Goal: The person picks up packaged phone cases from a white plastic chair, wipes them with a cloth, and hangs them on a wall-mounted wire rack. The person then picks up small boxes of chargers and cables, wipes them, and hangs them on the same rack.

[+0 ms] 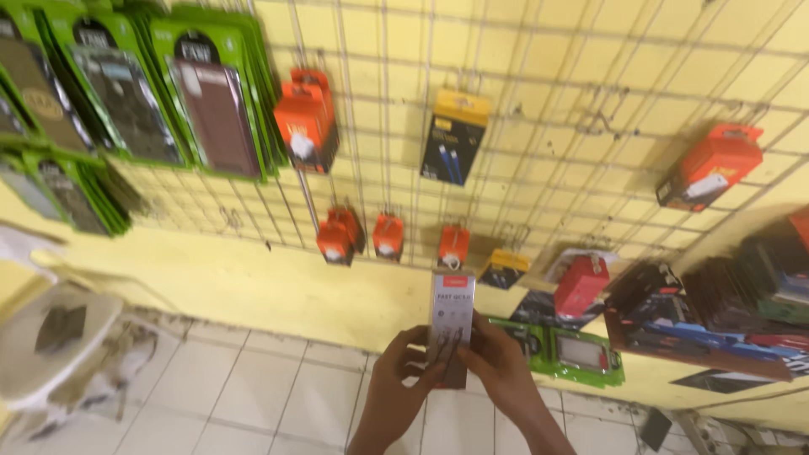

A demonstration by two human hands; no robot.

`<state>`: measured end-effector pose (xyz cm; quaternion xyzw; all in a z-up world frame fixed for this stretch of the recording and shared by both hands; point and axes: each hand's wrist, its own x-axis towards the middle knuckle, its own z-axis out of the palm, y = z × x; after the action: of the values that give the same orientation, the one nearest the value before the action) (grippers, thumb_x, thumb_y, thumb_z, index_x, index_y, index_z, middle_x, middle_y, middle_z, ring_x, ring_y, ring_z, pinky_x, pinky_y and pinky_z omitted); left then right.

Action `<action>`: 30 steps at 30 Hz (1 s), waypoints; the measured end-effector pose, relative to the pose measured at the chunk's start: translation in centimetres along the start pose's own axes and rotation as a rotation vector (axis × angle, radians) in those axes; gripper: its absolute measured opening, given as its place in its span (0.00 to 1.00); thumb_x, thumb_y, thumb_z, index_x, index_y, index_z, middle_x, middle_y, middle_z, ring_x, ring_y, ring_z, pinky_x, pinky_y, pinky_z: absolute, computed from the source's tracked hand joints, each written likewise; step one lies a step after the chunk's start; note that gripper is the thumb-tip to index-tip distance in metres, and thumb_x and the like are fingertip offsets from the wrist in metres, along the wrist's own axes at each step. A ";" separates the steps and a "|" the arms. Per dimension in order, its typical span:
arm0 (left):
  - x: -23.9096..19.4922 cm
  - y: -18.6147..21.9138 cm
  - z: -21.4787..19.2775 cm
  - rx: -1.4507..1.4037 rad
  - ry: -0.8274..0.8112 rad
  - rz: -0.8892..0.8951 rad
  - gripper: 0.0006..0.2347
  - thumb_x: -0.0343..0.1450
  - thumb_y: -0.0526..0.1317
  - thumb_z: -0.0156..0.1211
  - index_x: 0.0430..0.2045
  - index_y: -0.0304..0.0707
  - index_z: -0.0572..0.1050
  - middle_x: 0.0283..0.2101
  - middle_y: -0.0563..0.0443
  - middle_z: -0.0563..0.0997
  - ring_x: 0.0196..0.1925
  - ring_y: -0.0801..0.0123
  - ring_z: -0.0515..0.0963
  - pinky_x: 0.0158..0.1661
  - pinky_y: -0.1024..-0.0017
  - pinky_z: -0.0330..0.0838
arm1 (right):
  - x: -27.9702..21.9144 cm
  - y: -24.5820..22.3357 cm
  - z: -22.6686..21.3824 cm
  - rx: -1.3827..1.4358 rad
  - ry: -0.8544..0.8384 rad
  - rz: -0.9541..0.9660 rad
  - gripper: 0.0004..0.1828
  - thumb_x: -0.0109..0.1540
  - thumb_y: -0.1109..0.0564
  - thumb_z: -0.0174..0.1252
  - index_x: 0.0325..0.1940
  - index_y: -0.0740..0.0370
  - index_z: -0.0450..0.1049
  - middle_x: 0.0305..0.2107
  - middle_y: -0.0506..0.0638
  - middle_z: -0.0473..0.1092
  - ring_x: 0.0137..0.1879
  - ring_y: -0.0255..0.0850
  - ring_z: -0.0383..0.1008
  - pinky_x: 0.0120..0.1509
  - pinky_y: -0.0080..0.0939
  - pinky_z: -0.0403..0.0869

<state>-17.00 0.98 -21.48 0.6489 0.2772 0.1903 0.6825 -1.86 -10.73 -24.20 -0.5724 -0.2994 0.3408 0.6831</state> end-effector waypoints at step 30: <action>13.8 28.7 17.3 0.163 -0.301 1.224 0.30 0.75 0.34 0.64 0.74 0.44 0.59 0.48 0.45 0.74 0.48 0.63 0.79 0.43 0.70 0.78 | 5.5 -29.3 -11.2 -0.316 0.438 -0.842 0.41 0.65 0.75 0.48 0.82 0.67 0.45 0.62 0.59 0.69 0.62 0.44 0.73 0.62 0.43 0.76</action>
<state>7.38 -1.55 5.23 0.7594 -0.2291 0.4310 0.4302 13.89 -16.06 2.98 -0.5564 -0.4022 -0.1422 0.7130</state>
